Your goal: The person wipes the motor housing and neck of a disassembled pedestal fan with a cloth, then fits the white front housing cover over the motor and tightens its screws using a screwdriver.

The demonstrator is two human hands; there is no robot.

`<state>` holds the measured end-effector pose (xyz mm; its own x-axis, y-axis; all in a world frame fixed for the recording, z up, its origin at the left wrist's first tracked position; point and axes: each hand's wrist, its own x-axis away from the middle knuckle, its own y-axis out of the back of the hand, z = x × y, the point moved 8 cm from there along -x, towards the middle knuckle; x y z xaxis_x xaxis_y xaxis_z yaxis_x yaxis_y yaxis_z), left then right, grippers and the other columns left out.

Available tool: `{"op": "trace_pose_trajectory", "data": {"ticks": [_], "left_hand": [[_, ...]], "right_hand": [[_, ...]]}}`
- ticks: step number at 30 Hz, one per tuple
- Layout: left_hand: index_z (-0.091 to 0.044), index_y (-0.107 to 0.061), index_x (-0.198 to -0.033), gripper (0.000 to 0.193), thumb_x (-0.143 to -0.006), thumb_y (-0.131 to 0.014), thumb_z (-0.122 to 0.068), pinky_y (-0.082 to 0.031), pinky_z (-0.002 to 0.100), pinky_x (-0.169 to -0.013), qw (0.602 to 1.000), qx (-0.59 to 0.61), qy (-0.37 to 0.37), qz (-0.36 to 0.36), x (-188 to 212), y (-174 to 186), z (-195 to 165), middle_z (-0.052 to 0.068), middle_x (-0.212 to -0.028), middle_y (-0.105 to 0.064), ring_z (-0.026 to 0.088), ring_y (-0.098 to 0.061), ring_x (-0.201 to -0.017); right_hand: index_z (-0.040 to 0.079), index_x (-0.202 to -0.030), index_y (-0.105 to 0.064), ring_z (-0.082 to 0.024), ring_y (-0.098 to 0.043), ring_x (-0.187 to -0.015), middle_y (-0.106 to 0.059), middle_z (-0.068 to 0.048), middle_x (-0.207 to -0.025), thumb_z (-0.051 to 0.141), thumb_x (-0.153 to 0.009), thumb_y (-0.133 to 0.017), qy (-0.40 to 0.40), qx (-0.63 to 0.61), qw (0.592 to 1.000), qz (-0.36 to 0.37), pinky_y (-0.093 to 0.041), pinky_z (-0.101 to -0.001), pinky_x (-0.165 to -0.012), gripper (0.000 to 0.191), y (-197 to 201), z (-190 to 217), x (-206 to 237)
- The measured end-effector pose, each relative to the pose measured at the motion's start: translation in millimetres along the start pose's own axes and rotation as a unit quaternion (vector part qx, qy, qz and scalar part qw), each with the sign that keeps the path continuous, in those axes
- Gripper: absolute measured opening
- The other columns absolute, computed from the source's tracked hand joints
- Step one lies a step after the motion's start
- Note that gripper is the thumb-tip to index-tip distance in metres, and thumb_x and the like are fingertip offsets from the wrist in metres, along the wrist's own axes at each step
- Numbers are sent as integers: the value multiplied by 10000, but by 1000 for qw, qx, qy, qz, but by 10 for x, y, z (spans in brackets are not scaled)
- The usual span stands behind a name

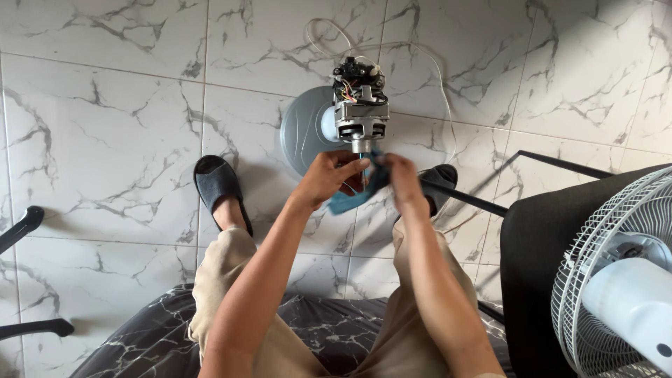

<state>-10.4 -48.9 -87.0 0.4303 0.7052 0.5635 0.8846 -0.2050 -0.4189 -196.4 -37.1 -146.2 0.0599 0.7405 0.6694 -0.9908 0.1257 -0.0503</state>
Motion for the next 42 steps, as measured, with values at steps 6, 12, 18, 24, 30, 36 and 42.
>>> {"op": "trace_pose_trajectory", "data": {"ticks": [6,12,18,24,30,36,42], "left_hand": [[-17,-742,-924,317,-914,-751,-334,-580,303,-591,1000,-28,3,-8,-76,82,-51,58,-778,-749,134,-721,-668],[-18,-757,-924,294,-931,-751,-312,-536,285,-562,1000,5,-3,-1,-188,80,8,46,-759,-719,98,-601,-602],[-17,-721,-858,342,-902,-790,-349,-545,275,-561,999,41,12,15,-219,53,128,31,-745,-702,98,-601,-610],[-50,-725,-838,360,-803,-844,-389,-570,286,-560,999,-8,16,-34,-253,60,215,12,-697,-664,104,-638,-624],[-6,-764,-934,372,-891,-764,-375,-587,285,-601,1000,31,-3,7,-196,91,94,51,-813,-758,119,-688,-679],[-17,-777,-1024,334,-946,-704,-333,-585,287,-615,998,48,-21,21,-122,72,4,89,-838,-773,128,-728,-717],[-3,-786,-965,348,-981,-698,-339,-544,263,-593,998,37,-38,20,-53,104,-26,66,-790,-768,113,-648,-634]], "right_hand": [[-12,-1055,-713,-81,-604,-888,-674,-15,-954,150,-1036,-673,147,-17,988,42,-493,-235,-790,169,164,429,114],[-36,-1074,-677,-91,-595,-971,-657,-24,-986,33,-1034,-664,172,-71,980,72,-470,-240,-888,81,110,553,88],[57,-1049,-622,-154,-736,-881,-764,-92,-932,-13,-870,-630,122,-77,988,59,-577,-272,-835,193,29,709,239],[-26,-1101,-706,-126,-670,-846,-719,-58,-943,-27,-934,-684,171,-62,983,28,-534,-258,-805,169,30,726,241],[-7,-1108,-713,-77,-629,-915,-716,-22,-997,20,-976,-727,278,-125,949,-83,-496,-218,-849,136,219,716,152],[-43,-1356,-695,-84,-571,-990,-687,-59,-1138,48,-1068,-664,292,31,955,-30,-451,-217,-892,303,-223,706,315],[23,-1432,-558,-69,-610,-1132,-681,-30,-1291,34,-1002,-582,254,-1,967,8,-471,-202,-1010,431,-563,856,459]]}}
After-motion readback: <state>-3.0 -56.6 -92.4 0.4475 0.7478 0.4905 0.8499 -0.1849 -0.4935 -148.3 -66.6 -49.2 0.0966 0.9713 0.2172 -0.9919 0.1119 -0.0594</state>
